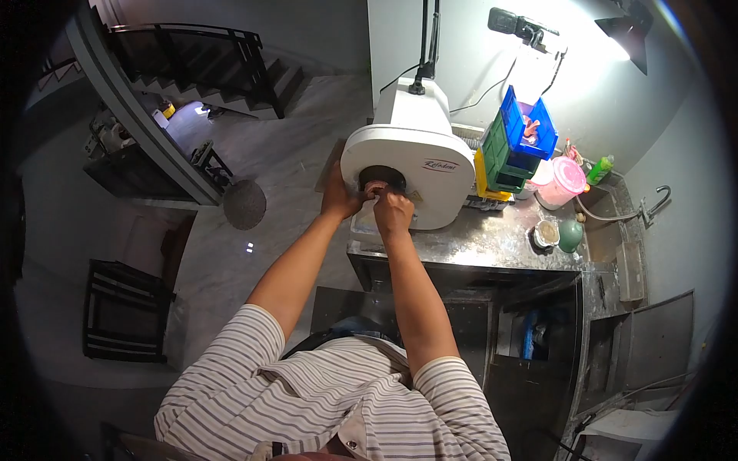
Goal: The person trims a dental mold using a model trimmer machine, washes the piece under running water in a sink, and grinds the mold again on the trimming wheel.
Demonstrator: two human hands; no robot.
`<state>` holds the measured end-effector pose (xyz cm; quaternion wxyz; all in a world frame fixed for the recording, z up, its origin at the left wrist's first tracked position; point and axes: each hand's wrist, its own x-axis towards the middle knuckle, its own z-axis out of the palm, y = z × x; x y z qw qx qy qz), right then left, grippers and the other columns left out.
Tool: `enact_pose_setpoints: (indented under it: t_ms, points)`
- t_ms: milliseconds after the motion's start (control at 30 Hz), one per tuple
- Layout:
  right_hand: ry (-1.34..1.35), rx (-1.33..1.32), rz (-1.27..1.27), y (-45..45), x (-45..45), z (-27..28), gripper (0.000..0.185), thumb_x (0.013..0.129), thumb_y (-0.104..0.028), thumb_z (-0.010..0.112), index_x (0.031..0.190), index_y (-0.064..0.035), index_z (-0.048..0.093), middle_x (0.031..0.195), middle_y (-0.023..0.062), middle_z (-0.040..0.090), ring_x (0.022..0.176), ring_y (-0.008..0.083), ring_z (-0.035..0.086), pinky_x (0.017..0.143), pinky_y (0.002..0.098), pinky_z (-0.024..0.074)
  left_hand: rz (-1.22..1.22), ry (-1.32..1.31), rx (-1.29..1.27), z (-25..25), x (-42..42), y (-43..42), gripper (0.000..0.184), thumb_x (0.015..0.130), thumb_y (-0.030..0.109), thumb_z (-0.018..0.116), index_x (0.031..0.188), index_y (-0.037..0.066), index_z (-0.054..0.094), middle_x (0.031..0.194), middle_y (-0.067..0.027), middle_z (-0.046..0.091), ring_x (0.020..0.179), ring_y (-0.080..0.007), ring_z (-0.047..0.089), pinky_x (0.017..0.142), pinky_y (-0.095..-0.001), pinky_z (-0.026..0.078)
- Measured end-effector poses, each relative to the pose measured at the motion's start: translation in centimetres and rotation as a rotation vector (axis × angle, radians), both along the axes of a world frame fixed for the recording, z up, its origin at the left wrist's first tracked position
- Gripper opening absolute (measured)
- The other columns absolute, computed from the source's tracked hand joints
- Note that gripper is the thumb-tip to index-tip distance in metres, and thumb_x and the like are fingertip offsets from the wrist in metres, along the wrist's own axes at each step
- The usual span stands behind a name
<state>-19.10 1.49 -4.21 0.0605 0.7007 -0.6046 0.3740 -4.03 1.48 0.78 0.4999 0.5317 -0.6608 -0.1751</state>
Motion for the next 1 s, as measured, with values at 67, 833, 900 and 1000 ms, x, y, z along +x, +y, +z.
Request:
enact_pose_setpoints:
  t_ms: [67,833,900,1000]
  points:
    - [-0.049,-0.075,0.042,-0.6,0.0,-0.6,0.013,0.077,-0.009,0.064,0.082,-0.0155,0.074,0.073,0.0118,0.071,0.064,0.032,0.07,0.058,0.0437,0.0555,0.006,-0.011,-0.003,-0.2,0.0,-0.2,0.078,0.056,0.015,0.096,0.119,0.003,0.051,0.114,-0.0171,0.057,0.114,-0.0394,0.057,0.095,-0.0457,0.047]
    - [-0.146,-0.114,0.006,0.5,0.6,1.4,0.008,0.079,-0.016,0.066,0.078,-0.0159,0.073,0.068,0.0162,0.07,0.061,0.0358,0.07,0.054,0.0468,0.0551,0.012,-0.033,-0.026,0.5,-0.2,0.0,0.077,0.056,0.022,0.098,0.116,0.0,0.056,0.114,-0.0176,0.061,0.111,-0.0371,0.062,0.093,-0.0448,0.05]
    - [-0.21,-0.133,0.048,0.3,0.6,1.1,0.007,0.079,-0.015,0.066,0.077,-0.0151,0.072,0.068,0.016,0.07,0.061,0.0358,0.07,0.055,0.047,0.0551,0.013,-0.027,-0.021,0.5,-0.2,-0.1,0.077,0.056,0.023,0.098,0.116,0.001,0.056,0.114,-0.0176,0.061,0.111,-0.0372,0.062,0.093,-0.0448,0.05]
    - [-0.122,-0.108,-0.008,0.4,0.4,0.8,0.007,0.079,-0.015,0.066,0.077,-0.0143,0.072,0.069,0.0157,0.07,0.061,0.0353,0.07,0.055,0.0467,0.0551,0.027,-0.01,0.008,0.3,-0.3,0.0,0.077,0.057,0.023,0.098,0.117,0.001,0.055,0.114,-0.0176,0.061,0.112,-0.0374,0.062,0.092,-0.0448,0.05]
